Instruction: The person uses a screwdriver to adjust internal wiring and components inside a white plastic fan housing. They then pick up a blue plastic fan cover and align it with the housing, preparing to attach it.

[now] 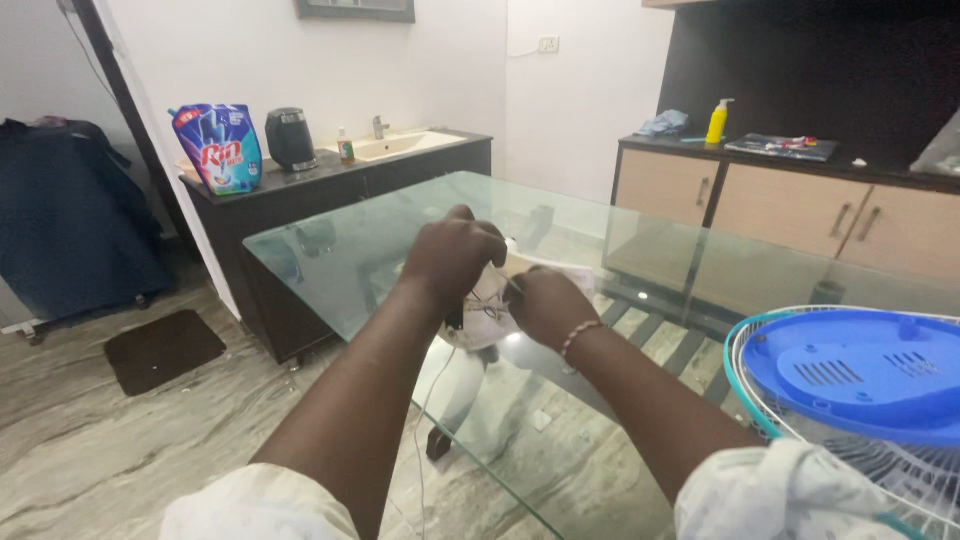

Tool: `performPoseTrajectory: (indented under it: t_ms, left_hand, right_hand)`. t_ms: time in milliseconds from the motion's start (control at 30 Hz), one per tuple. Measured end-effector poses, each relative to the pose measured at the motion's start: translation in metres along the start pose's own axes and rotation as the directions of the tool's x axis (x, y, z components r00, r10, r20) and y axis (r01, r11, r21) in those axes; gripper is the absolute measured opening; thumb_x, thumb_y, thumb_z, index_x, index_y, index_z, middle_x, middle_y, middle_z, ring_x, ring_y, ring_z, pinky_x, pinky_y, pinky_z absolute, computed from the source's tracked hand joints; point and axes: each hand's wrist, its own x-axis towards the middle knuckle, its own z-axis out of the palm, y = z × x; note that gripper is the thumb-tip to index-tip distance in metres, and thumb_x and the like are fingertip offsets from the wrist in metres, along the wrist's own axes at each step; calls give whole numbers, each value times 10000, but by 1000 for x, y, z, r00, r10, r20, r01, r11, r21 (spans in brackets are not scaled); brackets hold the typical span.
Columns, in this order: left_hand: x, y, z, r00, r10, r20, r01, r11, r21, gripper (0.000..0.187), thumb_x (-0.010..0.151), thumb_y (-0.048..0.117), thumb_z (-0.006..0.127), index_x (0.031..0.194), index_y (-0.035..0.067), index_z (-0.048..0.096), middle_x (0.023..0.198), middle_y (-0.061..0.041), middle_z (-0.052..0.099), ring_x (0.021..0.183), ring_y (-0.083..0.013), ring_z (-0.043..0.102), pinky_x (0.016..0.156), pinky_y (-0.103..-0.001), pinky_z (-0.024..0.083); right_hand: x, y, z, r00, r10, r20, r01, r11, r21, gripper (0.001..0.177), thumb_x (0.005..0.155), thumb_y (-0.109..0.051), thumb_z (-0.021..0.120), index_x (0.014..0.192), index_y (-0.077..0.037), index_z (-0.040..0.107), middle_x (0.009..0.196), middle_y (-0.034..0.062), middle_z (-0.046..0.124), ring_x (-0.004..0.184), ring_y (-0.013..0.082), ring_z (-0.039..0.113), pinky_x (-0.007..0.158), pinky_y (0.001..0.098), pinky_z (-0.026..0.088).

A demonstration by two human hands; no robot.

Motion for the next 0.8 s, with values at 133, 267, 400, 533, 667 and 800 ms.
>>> performPoseTrajectory:
  t_ms: [133,267,400,533,667,800]
  left_hand:
    - [0,3,-1,994,-103,-21,104,992,67,179,812,98,689,798,239,800,1006,64,777,969,-240,684,773,-397,580]
    - [3,5,1,983,-177,-46,181,980,87,215,828,76,666,832,239,807,1062,56,768,979,-252,686,774,-401,583]
    - [6,3,-2,970,-245,10,245,969,14,238,824,66,653,868,234,816,1102,40,756,990,-270,679,814,-417,572]
    - [3,2,-8,967,-252,41,250,968,34,308,841,18,621,915,245,816,1102,32,758,1012,-277,688,848,-417,569]
    - [0,-1,-18,970,-227,83,226,974,20,256,819,59,651,939,224,805,1082,-10,756,1022,-287,696,868,-425,560]
    - [7,-2,-19,970,-205,132,201,979,45,252,812,65,659,948,222,800,1070,-32,752,1012,-287,704,854,-428,562]
  right_hand:
    - [19,-11,-13,992,50,117,-41,996,-76,290,933,-244,572,846,-41,761,883,234,717,855,389,702,840,481,547]
    - [30,-23,-23,972,199,127,-194,980,-52,301,942,-266,579,869,-38,761,906,238,723,866,388,705,856,481,544]
    - [32,-24,-27,951,286,115,-284,958,-28,283,935,-277,596,883,-60,769,904,229,731,858,375,716,869,459,558]
    - [24,-14,-17,991,121,48,-118,991,-64,238,899,-270,622,914,-124,810,944,183,737,906,351,707,878,452,548]
    - [19,-1,-15,994,111,12,-111,994,7,292,825,-183,632,1060,-176,806,1013,159,743,937,340,702,903,444,535]
    - [28,-1,-15,964,208,167,-199,978,-69,342,842,-151,630,1149,-186,777,1077,178,734,1000,343,701,943,432,533]
